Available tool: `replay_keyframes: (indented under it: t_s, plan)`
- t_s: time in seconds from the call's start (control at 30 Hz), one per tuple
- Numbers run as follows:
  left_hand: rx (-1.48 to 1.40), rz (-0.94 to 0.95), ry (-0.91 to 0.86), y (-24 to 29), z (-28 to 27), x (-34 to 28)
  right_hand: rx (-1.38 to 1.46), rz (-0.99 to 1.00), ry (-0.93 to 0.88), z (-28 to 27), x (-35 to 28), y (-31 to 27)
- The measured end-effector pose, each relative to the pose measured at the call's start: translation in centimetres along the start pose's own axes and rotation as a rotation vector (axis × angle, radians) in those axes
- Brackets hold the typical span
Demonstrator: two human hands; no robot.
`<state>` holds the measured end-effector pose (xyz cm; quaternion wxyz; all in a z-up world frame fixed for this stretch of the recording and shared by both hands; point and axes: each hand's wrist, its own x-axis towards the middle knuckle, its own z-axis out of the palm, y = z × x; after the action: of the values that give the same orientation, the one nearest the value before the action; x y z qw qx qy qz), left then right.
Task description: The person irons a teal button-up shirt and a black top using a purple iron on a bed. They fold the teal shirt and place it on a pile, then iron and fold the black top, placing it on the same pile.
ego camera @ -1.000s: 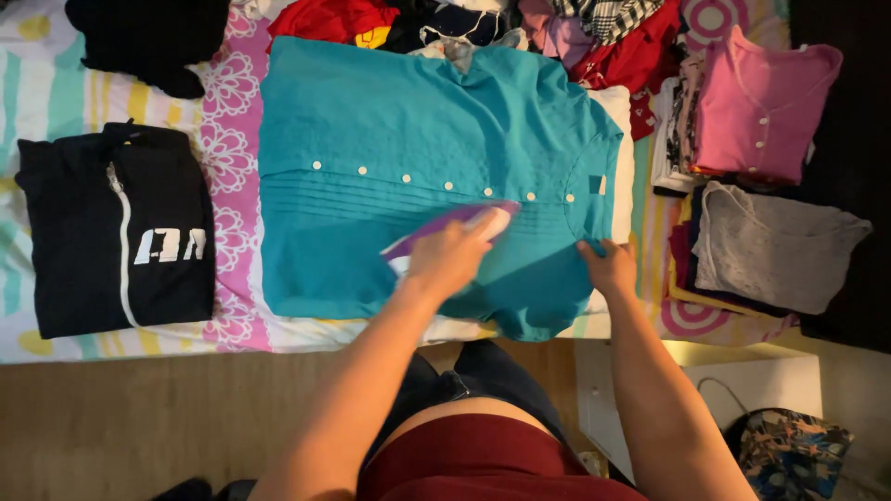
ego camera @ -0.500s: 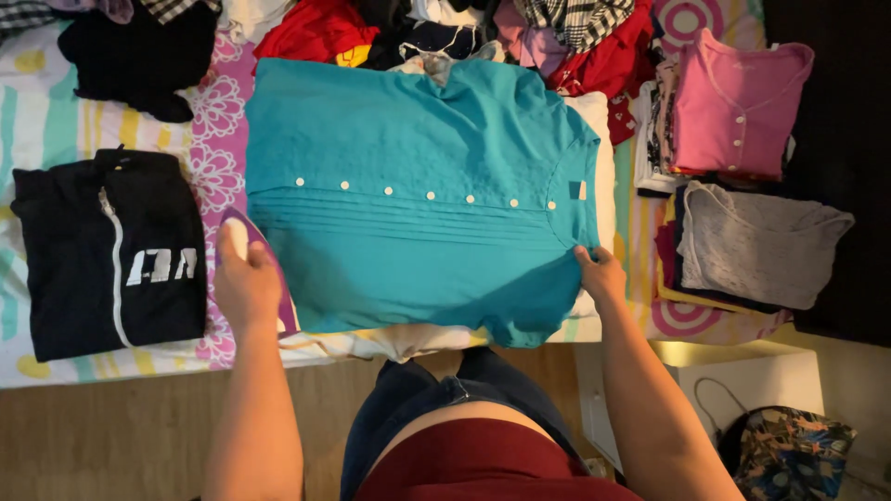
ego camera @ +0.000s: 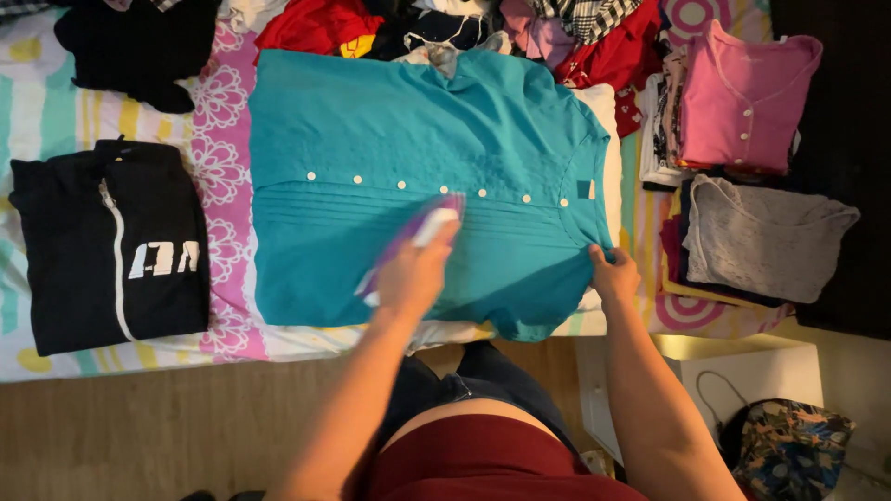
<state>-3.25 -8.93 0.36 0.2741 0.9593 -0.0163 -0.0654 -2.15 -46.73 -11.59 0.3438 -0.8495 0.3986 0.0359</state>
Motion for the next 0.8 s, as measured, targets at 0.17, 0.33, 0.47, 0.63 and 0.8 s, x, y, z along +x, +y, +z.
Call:
replay_keyframes:
  t_s: [0.17,0.33,0.47,0.63,0.8]
  plan:
    - [0.051,-0.133,0.241,-9.0,-1.8,-2.5,-0.071,-0.060,0.019,1.6,1.6,2.9]
    - [0.210,-0.308,0.236,-13.6,-3.8,-4.5,-0.071,-0.121,0.067,1.3,1.9,2.5]
    - [0.070,-0.594,0.327,-19.1,-5.1,-4.6,-0.159,-0.065,0.042,0.7,2.5,3.0]
    - [-0.177,-0.579,0.526,-16.0,-7.8,-0.5,-0.086,-0.051,0.024,0.1,3.2,1.9]
    - [-0.201,-0.074,0.285,-4.3,-6.0,6.2,0.080,-0.361,0.096,0.8,3.4,-4.4]
